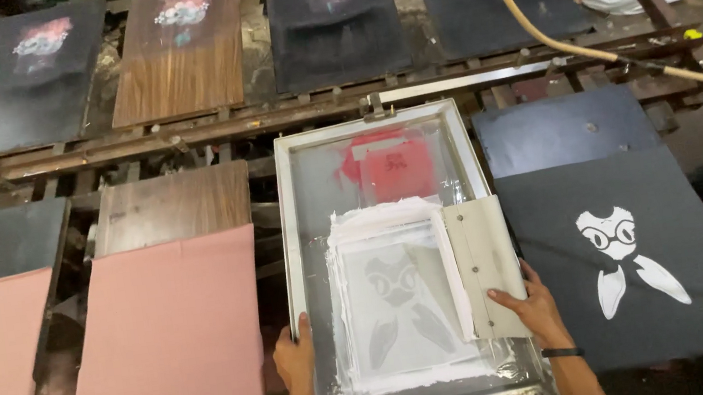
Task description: The person uses a squeegee to spread white ink across a screen printing frame. They repeatedly pull the squeegee down the screen to transfer the ink onto fabric pieces laid out on a wooden rack below.
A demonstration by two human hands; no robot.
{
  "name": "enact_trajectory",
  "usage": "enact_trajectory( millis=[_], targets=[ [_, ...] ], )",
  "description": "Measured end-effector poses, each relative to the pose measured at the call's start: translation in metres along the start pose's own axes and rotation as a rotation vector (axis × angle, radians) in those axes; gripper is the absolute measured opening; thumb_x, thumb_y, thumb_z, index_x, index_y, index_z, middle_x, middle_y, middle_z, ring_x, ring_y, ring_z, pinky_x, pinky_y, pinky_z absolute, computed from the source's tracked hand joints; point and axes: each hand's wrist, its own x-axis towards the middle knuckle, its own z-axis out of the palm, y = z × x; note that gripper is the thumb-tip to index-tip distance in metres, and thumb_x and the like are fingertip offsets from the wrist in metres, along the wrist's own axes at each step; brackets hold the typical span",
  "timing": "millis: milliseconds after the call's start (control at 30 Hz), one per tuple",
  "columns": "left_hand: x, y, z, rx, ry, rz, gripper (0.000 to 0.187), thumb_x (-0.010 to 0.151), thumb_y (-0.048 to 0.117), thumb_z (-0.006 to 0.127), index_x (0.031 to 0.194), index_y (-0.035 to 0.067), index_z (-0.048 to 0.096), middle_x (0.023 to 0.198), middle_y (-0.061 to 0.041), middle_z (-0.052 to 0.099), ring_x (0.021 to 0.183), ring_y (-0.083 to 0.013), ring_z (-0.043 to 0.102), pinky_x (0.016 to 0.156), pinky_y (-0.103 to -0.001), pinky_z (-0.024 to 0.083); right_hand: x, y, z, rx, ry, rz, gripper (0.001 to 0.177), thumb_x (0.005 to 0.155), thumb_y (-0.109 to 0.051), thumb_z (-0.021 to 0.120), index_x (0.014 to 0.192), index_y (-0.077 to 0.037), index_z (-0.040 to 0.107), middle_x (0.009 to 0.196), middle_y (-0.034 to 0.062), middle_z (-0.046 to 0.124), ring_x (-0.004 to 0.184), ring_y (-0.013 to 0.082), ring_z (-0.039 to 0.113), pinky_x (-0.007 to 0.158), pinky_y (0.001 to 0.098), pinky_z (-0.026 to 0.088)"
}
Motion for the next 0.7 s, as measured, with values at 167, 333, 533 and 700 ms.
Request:
enact_trajectory(
  millis=[167, 333, 533, 700],
  targets=[
    [0.027, -0.002, -0.011, 0.043, -0.044, -0.005, 0.062, 0.092, 0.063, 0.049, 0.111, 0.009, 0.072, 0.091, -0.01, 0.076, 0.089, -0.0316, 0.071, 0.083, -0.045, 0.054, 0.01, -0.005, 0.018, -0.034, 0.047, 0.036, 0.078, 0.069, -0.035, 0.082, 0.138, -0.002, 0.065, 0.167, -0.0037, 0.036, 0.136, 0.0239, 0.054, 0.11, 0.0415, 0.052],
    [0.06, -0.023, 0.008, 0.038, -0.055, -0.049, 0.065, 0.087, 0.065, 0.054, 0.117, 0.011, 0.073, 0.1, -0.012, 0.078, 0.098, -0.0323, 0.072, 0.088, -0.044, 0.055, 0.014, -0.012, 0.038, 0.142, 0.114, 0.135, 0.078, 0.071, -0.019, 0.083, 0.14, 0.007, 0.059, 0.164, -0.0012, 0.041, 0.126, 0.0283, 0.059, 0.104, 0.0428, 0.054],
    [0.071, -0.024, 0.015, -0.055, -0.028, -0.107, 0.066, 0.084, 0.064, 0.06, 0.121, 0.01, 0.073, 0.103, -0.014, 0.078, 0.099, -0.0316, 0.072, 0.09, -0.044, 0.055, 0.041, 0.025, 0.032, 0.399, 0.092, 0.129, 0.069, 0.077, -0.004, 0.076, 0.142, 0.005, 0.055, 0.127, 0.0255, 0.067, 0.104, 0.0348, 0.064, 0.091, 0.0465, 0.054],
    [0.069, -0.028, 0.022, -0.2, 0.171, 0.226, 0.068, 0.085, 0.049, 0.072, 0.135, 0.003, 0.064, 0.125, -0.017, 0.063, 0.12, -0.0341, 0.062, 0.106, -0.046, 0.047, 0.024, 0.01, 0.024, 0.227, -0.015, 0.039, 0.074, 0.072, -0.005, 0.078, 0.142, 0.005, 0.057, 0.132, 0.0217, 0.066, 0.114, 0.032, 0.064, 0.1, 0.046, 0.054]
  ],
)
